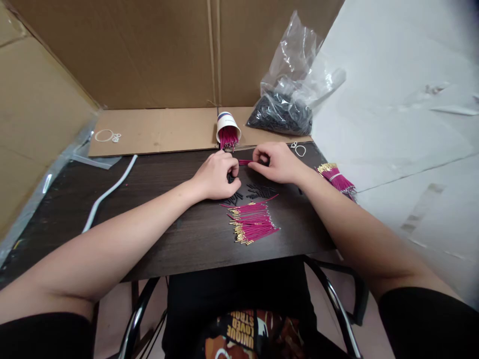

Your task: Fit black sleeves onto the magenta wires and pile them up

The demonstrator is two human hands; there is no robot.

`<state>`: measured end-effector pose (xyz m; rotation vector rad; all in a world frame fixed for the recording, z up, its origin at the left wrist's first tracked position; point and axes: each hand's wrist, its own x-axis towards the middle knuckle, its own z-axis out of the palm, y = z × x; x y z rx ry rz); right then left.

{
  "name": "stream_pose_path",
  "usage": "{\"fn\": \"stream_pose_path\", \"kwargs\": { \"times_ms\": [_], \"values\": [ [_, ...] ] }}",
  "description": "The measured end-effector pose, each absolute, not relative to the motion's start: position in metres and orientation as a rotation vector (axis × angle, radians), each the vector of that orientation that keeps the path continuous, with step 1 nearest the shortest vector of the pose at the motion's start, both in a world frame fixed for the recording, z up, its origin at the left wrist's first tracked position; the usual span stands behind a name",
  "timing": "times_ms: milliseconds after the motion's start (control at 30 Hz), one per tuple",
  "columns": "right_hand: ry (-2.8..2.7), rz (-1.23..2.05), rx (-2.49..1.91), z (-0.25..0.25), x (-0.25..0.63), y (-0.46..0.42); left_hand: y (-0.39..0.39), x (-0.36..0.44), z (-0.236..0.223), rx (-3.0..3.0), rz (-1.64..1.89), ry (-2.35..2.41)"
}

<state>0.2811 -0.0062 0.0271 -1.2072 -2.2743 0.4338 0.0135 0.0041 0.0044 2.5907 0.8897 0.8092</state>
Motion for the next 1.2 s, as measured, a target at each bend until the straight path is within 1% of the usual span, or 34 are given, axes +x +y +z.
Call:
{"fn": "stream_pose_path", "kwargs": {
  "times_ms": [67,233,400,767,900,1000,1067,1200],
  "values": [
    [-2.345,0.593,-1.204,0.042,0.284,-0.015,0.002,0.013,0.007,2.605,0.731,0.926],
    [-2.547,0.883,-1.039,0.071,0.278,-0.038,0.000,0.012,0.012,2.649,0.629,0.937],
    [-2.683,1.001,-0.895,0.073,0.261,-0.053,0.001,0.010,0.013,2.645,0.581,0.942],
    [-2.842,0.884,-1.004,0.070,0.241,-0.066,0.002,0.014,0.013,2.674,0.437,0.945],
    [-2.879,0.819,-1.065,0.070,0.240,-0.068,0.003,0.014,0.011,2.607,0.514,0.954],
    [-2.789,0.862,-0.962,0.070,0.244,-0.066,0.005,0.013,0.009,2.501,0.623,0.960],
    [-2.661,0.828,-0.889,0.072,0.250,-0.062,0.005,0.013,0.009,2.410,0.677,0.971],
    [-2.388,0.719,-1.001,0.073,0.265,-0.052,0.003,0.013,0.013,2.223,0.759,0.982]
  ]
}}
